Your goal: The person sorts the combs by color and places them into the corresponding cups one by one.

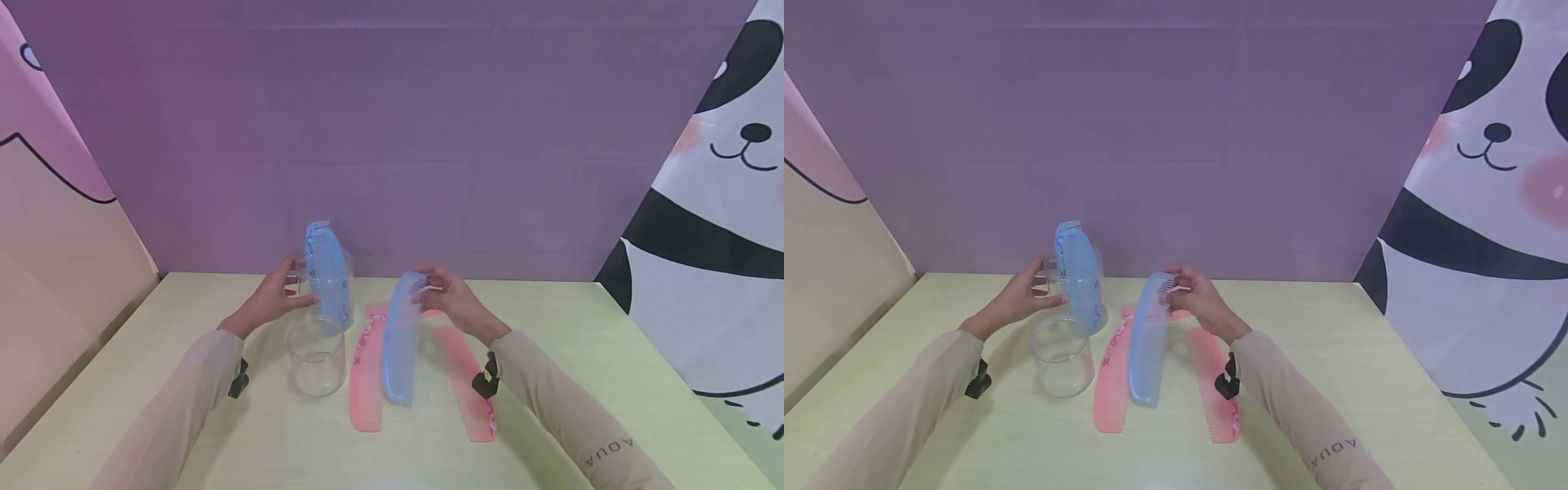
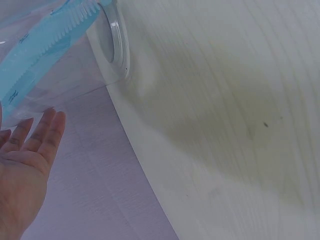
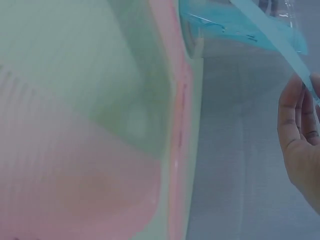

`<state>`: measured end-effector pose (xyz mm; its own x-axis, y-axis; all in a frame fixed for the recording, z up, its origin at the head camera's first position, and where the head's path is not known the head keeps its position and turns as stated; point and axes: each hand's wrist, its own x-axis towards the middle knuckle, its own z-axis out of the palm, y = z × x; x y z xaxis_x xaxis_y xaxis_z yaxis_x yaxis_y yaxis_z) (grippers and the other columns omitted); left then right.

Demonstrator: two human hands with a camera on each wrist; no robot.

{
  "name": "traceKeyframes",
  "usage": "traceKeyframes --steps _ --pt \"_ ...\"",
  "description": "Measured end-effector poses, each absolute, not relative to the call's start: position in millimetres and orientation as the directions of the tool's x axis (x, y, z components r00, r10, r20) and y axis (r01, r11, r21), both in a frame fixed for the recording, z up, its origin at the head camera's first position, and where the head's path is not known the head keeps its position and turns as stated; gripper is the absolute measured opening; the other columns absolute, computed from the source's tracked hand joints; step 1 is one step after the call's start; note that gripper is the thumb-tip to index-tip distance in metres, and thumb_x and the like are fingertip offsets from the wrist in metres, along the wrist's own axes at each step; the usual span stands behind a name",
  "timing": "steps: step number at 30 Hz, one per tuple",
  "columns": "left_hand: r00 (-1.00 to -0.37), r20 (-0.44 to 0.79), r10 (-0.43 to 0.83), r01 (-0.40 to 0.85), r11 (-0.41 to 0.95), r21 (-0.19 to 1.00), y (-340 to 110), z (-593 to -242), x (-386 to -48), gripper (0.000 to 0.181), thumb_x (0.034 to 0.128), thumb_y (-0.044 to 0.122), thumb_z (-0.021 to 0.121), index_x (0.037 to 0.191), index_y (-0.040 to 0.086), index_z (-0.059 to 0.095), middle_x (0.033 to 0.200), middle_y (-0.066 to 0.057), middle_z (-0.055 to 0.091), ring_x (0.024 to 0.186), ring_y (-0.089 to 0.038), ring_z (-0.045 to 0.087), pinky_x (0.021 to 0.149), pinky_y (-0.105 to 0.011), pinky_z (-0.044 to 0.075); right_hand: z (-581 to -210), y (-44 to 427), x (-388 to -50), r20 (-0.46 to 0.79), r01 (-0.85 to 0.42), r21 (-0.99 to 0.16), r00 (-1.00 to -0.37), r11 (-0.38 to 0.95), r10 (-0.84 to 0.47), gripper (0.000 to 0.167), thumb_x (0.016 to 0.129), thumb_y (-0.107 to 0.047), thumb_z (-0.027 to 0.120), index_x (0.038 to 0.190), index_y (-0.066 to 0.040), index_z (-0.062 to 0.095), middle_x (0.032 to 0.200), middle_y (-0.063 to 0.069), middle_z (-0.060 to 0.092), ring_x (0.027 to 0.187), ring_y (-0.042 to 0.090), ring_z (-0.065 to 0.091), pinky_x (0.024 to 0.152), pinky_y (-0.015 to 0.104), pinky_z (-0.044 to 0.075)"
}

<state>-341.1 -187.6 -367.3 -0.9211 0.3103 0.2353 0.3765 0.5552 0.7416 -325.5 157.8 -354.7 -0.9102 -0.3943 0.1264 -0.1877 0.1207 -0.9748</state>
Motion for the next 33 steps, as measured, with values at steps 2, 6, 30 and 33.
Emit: traceKeyframes --steps 2,6,30,33 --pt "-0.924 0.226 0.309 0.368 0.552 0.749 -187.3 -366.2 -340.5 0.098 0.0729 0.039 0.075 0.144 0.009 0.014 0.139 -0.017 0.037 0.12 -0.04 0.046 0.093 -0.049 0.046 -351.0 157.4 -326.4 0.136 -0.194 -0.975 -0.911 0.113 -0.39 0.052 0.083 -0.002 0.063 0.13 -0.007 0.043 0.116 0.015 0.054 0.089 0.018 0.062 0.08 0.045 0.054" --pt "-0.922 0.224 0.316 0.37 0.549 0.75 -187.2 -365.4 -340.4 0.098 0.073 0.038 0.075 0.144 0.01 0.015 0.139 -0.017 0.037 0.12 -0.04 0.046 0.093 -0.049 0.046 -342.5 156.4 -328.7 0.173 -0.222 -0.971 -0.909 0.09 -0.379 0.05 0.083 0.0 0.061 0.129 -0.006 0.042 0.114 0.014 0.055 0.089 0.021 0.061 0.081 0.048 0.052" --pt "-0.931 0.204 0.301 0.345 0.554 0.758 -186.6 -365.5 -342.3 0.097 0.0729 0.039 0.075 0.145 0.012 0.014 0.14 -0.015 0.036 0.121 -0.037 0.046 0.095 -0.048 0.045 -282.1 139.1 -354.4 0.338 -0.364 -0.924 -0.921 0.12 -0.193 0.043 0.081 0.006 0.061 0.121 -0.002 0.049 0.094 -0.003 0.058 0.082 0.011 0.058 0.068 0.023 0.052" --pt "-0.932 0.2 0.302 0.343 0.557 0.756 -186.6 -365.3 -341.5 0.098 0.073 0.039 0.075 0.145 0.013 0.014 0.141 -0.015 0.035 0.122 -0.037 0.045 0.095 -0.048 0.045 -275.8 136.5 -356.4 0.351 -0.376 -0.918 -0.919 0.126 -0.18 0.042 0.081 0.006 0.061 0.121 -0.002 0.05 0.094 -0.002 0.058 0.083 0.011 0.058 0.068 0.022 0.052"
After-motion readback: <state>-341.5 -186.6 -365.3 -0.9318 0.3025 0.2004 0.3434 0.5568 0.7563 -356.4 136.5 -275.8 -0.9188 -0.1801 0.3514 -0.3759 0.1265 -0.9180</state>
